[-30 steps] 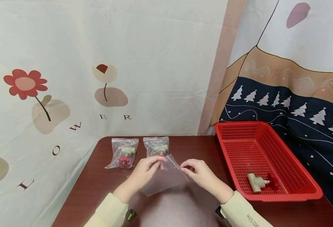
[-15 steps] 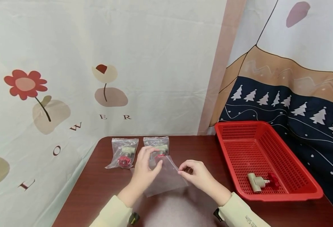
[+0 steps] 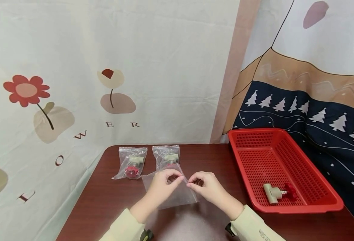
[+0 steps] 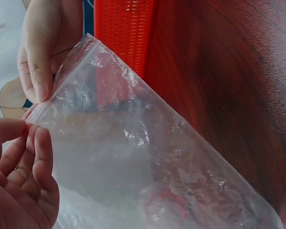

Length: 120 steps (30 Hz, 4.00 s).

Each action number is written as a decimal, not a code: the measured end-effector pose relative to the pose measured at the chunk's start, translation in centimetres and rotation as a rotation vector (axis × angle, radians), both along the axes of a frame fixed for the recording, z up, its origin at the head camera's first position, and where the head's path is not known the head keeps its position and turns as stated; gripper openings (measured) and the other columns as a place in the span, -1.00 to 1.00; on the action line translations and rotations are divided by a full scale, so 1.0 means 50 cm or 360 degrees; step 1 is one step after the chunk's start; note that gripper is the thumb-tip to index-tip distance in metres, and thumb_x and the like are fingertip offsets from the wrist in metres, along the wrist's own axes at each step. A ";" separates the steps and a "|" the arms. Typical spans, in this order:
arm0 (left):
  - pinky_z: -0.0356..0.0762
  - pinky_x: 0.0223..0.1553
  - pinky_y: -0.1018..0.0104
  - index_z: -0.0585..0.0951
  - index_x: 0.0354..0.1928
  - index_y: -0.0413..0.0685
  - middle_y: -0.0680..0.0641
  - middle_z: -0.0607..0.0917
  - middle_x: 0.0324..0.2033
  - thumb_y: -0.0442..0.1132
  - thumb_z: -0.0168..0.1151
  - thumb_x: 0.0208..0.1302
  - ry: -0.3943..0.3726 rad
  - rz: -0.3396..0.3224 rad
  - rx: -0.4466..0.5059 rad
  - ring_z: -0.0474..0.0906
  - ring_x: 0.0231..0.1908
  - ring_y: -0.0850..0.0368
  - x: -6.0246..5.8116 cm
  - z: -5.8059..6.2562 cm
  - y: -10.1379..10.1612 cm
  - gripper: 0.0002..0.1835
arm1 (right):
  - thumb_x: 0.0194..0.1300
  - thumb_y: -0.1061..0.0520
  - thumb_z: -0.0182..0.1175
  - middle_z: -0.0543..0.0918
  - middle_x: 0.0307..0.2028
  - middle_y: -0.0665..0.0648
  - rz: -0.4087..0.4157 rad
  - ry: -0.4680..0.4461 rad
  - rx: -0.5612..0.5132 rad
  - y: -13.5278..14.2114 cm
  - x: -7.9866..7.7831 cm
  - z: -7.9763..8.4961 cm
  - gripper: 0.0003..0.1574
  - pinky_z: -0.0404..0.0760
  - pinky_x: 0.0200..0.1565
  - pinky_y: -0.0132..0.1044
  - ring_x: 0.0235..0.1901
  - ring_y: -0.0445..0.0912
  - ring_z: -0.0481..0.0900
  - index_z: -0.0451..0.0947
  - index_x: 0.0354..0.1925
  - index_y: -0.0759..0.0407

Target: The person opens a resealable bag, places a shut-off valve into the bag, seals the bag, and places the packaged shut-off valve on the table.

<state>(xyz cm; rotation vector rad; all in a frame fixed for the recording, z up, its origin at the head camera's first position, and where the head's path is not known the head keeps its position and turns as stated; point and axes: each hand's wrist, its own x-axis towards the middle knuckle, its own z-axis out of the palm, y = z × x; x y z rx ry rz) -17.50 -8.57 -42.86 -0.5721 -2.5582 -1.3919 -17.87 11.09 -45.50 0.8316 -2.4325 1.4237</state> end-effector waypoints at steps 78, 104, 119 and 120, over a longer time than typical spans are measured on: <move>0.37 -0.65 0.21 0.63 -0.01 0.20 0.01 0.74 -0.37 -0.25 0.23 -0.09 0.0143 0.0364 -0.1157 0.59 -0.51 0.01 0.044 0.091 0.025 -0.53 | -0.04 0.32 0.28 0.46 -0.70 -0.15 -0.0531 -0.0146 0.0147 -0.015 0.002 -0.012 -0.78 0.38 -0.59 -0.50 -0.68 -0.36 0.35 0.46 -0.57 0.04; 0.33 -0.63 0.43 0.57 0.07 -0.10 0.13 0.47 -0.67 -0.35 0.14 -0.01 -0.0223 0.0090 -0.0530 0.36 -0.67 0.32 -0.004 0.051 -0.010 -0.52 | 0.08 0.18 0.36 0.59 -0.43 -0.02 -0.0045 -0.0125 -0.0116 -0.041 0.043 0.032 -0.81 0.59 -0.42 -0.42 -0.47 -0.30 0.54 0.55 -0.31 0.15; 0.53 -0.02 0.17 0.57 0.06 -0.11 -0.02 0.66 -0.15 -0.20 0.10 0.35 -0.0071 -0.0021 -0.0266 0.58 -0.10 0.12 -0.045 0.000 -0.027 -0.70 | 0.04 0.35 0.25 0.66 -0.53 -0.06 0.0070 -0.0166 0.0181 -0.031 0.043 -0.003 -0.85 0.53 -0.44 -0.50 -0.51 -0.40 0.49 0.64 -0.45 0.12; 0.50 0.06 0.10 0.57 0.07 -0.13 -0.06 0.65 -0.07 -0.23 0.08 0.36 -0.0061 -0.0051 -0.0254 0.56 -0.01 0.06 -0.051 -0.008 -0.033 -0.71 | 0.04 0.35 0.26 0.66 -0.52 -0.06 0.0070 -0.0121 0.0180 -0.028 0.043 -0.005 -0.84 0.53 -0.44 -0.50 -0.51 -0.39 0.49 0.65 -0.44 0.11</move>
